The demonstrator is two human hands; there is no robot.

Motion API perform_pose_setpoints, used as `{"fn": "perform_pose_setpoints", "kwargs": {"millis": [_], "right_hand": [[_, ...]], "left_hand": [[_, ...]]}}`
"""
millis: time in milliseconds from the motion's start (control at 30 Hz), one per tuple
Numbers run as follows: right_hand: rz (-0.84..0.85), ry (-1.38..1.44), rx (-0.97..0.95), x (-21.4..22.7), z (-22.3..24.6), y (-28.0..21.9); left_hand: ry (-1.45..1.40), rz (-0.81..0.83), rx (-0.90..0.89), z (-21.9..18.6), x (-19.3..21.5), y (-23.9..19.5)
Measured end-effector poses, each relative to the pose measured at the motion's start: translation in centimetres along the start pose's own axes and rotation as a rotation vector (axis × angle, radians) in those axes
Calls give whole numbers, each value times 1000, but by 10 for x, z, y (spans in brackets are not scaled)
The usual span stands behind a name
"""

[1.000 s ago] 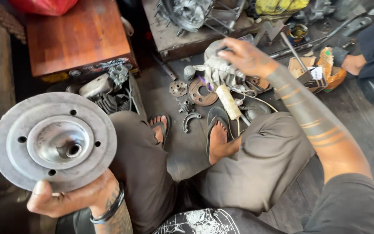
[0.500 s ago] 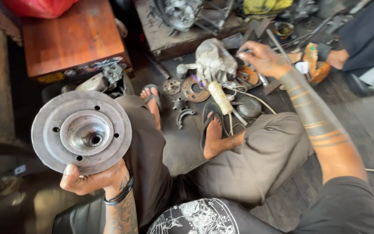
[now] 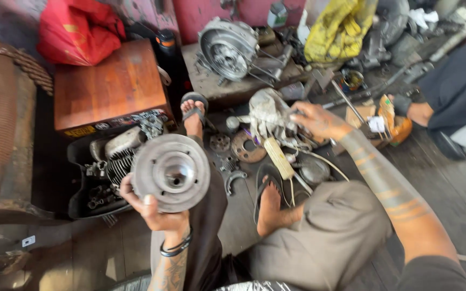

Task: Cleaning and inspecting the central bore of a motorcycle flywheel using a small metal tool

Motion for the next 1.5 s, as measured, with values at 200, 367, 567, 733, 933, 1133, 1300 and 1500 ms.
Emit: {"fn": "perform_pose_setpoints", "kwargs": {"millis": [200, 367, 567, 733, 933, 1133, 1300, 1500], "right_hand": [[-25, 43, -171, -2, 30, 2], [-540, 637, -107, 25, -60, 29], [-1085, 920, -357, 39, -254, -13], [-1252, 882, -515, 43, -311, -71], [-1277, 866, -558, 42, -295, -93], [-1142, 877, -326, 43, -178, -49], [-802, 793, -85, 36, -47, 1], [-473, 489, 367, 1, 56, 20]], "left_hand": [[55, 84, 166, 31, -11, -2], [71, -5, 272, 29, -34, -4], [715, 329, -49, 173, 0, 36], [1349, 706, -723, 426, -56, 99], [1611, 888, -940, 557, -59, 118], [1657, 1061, -591, 558, -39, 123], [1218, 776, -350, 387, -24, 90], [687, 440, -96, 82, -10, 31]]}}
Point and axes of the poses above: each hand's wrist, its own y-axis towards the middle knuckle, its own x-axis out of the back of the hand, z = x × y, the point moved 4 cm from there along y, towards the middle knuckle, and after that the axes turned 8 degrees about y, right-handed, at the moved point
